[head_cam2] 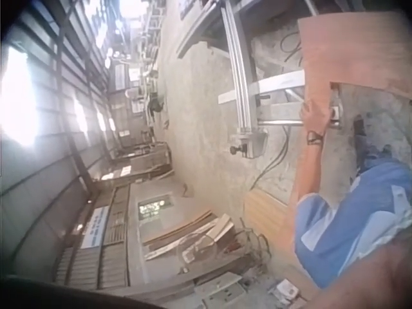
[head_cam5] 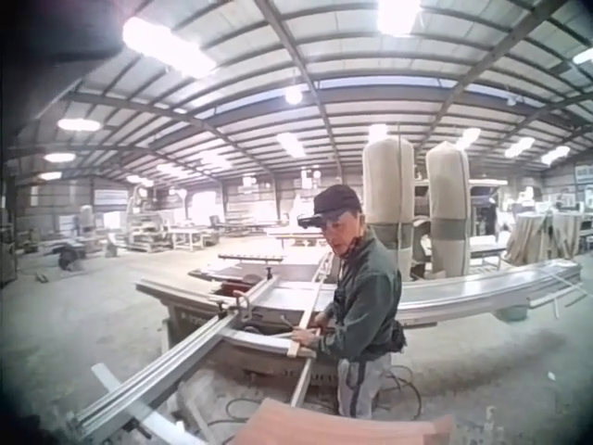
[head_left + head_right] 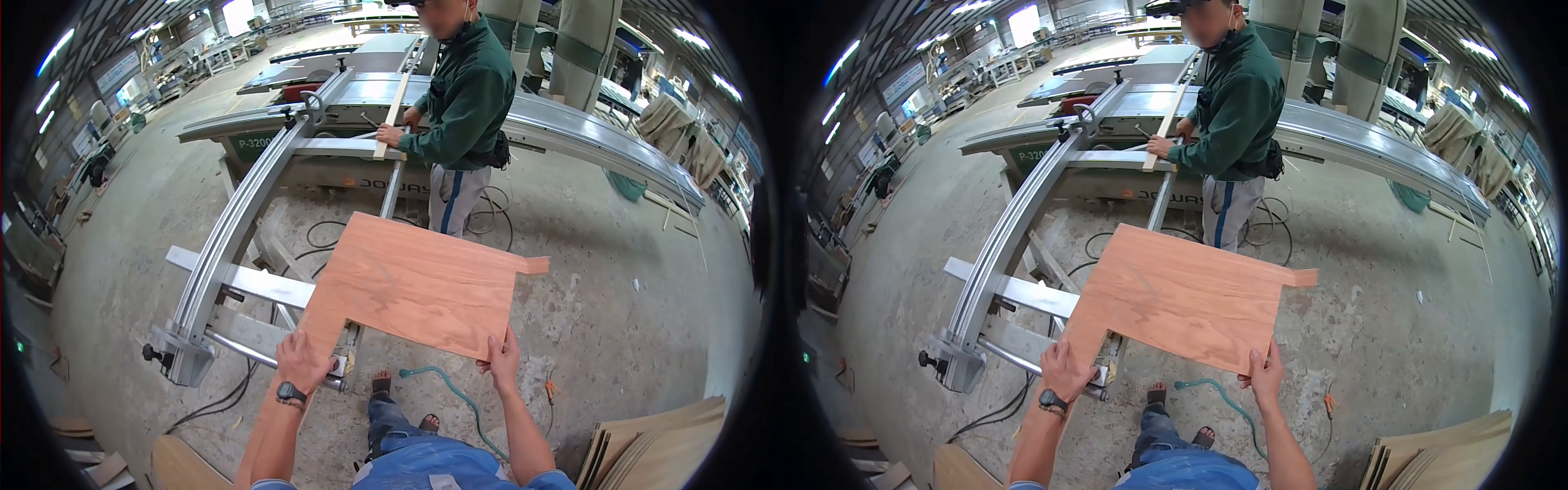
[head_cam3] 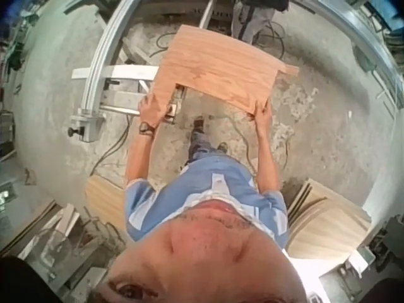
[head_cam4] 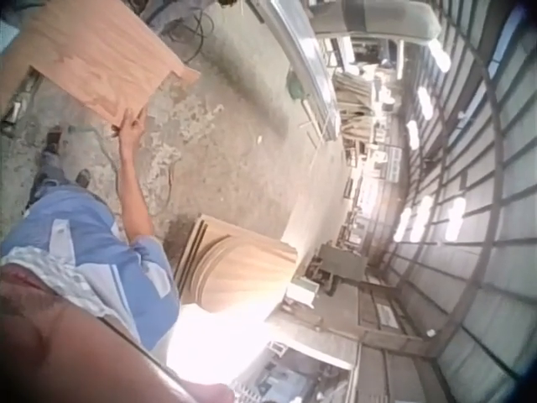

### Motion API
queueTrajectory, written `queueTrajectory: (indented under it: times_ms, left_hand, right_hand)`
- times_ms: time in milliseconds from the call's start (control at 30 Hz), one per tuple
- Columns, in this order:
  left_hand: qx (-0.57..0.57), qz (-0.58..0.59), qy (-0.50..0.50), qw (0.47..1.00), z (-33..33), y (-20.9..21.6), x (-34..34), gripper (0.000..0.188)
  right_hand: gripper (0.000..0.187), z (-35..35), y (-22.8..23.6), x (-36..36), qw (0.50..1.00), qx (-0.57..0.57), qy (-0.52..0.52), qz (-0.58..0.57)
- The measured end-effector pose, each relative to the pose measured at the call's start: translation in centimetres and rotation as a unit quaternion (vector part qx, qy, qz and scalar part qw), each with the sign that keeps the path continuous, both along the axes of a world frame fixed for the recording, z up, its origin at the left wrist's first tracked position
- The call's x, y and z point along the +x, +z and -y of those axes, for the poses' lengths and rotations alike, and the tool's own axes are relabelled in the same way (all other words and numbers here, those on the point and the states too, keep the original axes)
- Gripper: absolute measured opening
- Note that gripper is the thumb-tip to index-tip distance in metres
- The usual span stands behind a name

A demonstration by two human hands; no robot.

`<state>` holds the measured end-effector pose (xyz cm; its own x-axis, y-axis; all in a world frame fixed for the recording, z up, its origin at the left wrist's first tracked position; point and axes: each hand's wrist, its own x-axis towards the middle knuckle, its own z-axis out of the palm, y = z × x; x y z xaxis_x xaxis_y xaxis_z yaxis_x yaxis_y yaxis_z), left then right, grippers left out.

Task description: Operating a sliding table saw to cut wooden panels in a manufacturing environment.

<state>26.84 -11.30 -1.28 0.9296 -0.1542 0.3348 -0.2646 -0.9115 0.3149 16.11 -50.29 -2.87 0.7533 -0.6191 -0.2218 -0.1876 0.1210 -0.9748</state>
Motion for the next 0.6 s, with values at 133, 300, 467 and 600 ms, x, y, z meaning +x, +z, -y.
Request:
queueTrajectory:
  times_ms: [133, 300, 467, 600]
  left_hand:
    - [-0.01, -0.006, -0.003, 1.0, 0.4, 0.6, -0.4, 0.081]
    - [-0.029, -0.005, -0.009, 1.0, -0.8, -0.1, 0.1, 0.071]
    - [-0.179, -0.046, 0.038, 0.982, -2.0, -1.5, 1.8, 0.045]
    - [-0.104, -0.288, 0.164, 0.938, -0.3, 1.0, 4.4, 0.072]
  right_hand:
    - [0.054, 0.2, 0.3, -0.4, 1.0, -0.004, -0.007, 0.009]
    - [0.056, -0.2, 0.8, -0.4, 1.0, 0.009, -0.006, 0.021]
    - [0.05, -0.4, -0.1, -0.4, 0.998, -0.019, -0.025, 0.059]
    - [0.052, 1.4, -3.8, -0.6, 0.987, -0.092, -0.066, 0.112]
